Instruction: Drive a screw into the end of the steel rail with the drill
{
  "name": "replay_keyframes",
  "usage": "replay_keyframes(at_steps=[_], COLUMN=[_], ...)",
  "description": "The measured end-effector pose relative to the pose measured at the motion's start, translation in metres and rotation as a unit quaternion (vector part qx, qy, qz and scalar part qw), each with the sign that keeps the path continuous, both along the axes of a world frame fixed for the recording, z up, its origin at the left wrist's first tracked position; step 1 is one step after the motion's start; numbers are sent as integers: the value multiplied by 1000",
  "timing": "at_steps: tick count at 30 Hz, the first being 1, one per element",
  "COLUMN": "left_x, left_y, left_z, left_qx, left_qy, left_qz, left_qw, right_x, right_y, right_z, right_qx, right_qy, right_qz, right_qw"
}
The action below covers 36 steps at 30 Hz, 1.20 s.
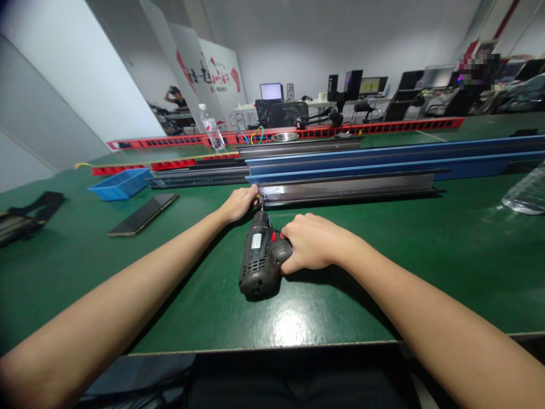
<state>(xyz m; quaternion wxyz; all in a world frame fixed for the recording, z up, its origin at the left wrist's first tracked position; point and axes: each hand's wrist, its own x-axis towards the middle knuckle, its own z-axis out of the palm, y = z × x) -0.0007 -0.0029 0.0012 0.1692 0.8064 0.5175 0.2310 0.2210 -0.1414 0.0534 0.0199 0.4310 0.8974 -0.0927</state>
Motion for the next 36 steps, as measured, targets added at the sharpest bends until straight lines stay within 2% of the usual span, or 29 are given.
replay_keyframes(at_steps=[36], left_x=[-3], left_y=[2], left_z=[-3], left_qx=[7], left_qy=[1], left_qz=[-2], left_qw=[1000], right_x=[0], right_y=[-1], right_z=[2], right_qx=[-1], right_qy=[-6], right_qz=[4], right_qw=[1000])
